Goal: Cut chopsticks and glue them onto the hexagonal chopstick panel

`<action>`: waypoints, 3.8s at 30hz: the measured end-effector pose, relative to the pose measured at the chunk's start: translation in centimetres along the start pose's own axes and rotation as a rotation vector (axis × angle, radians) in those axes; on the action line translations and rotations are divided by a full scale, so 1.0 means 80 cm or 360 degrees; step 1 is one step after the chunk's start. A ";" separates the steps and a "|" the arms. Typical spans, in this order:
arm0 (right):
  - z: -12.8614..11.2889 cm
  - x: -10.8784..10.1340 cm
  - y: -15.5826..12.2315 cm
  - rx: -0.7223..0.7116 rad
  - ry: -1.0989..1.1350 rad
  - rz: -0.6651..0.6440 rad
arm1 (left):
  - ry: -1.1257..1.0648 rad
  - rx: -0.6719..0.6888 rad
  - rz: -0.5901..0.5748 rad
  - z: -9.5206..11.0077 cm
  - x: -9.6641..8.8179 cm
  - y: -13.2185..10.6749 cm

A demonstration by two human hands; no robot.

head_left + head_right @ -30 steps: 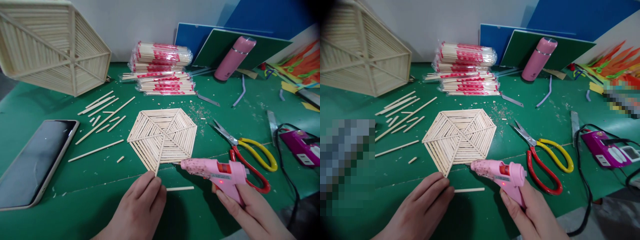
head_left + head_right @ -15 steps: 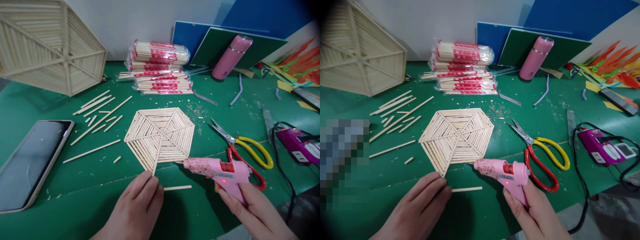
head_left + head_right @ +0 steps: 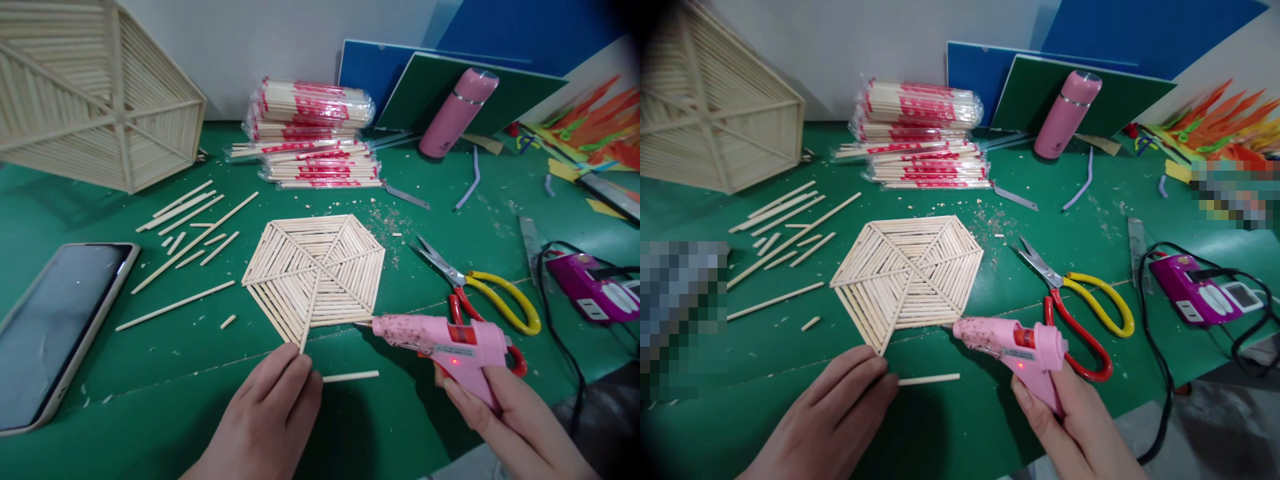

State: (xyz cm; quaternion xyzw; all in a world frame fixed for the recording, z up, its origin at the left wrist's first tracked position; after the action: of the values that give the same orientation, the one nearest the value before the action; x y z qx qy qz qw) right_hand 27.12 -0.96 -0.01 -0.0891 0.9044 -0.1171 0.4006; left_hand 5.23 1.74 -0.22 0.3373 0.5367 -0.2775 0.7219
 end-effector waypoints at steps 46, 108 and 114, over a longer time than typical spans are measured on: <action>0.008 -0.008 -0.006 0.0089 0.0049 0.0107 | -0.0030 -0.0058 -0.0084 -0.002 0.007 -0.007; 0.044 -0.002 0.007 0.0195 0.0845 -0.0146 | 0.0054 -0.0079 -0.0188 0.001 0.003 -0.001; 0.079 -0.089 0.016 0.0237 0.0700 0.0575 | -0.0043 -0.0067 -0.0116 -0.001 -0.002 0.003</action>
State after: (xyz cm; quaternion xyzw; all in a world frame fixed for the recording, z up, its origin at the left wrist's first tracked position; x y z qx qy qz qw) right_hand 36.49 1.18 0.51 0.1305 0.9596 -0.1265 0.2148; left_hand 5.35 1.94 -0.06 0.2985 0.5445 -0.2969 0.7254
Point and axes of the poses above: each hand's wrist, its own y-axis towards the middle knuckle, its own x-axis out of the palm, z = x × y, the point moved 8 cm from there along y, towards the middle knuckle, and after that the axes turned 12 degrees about -z, right-handed, at the moved point
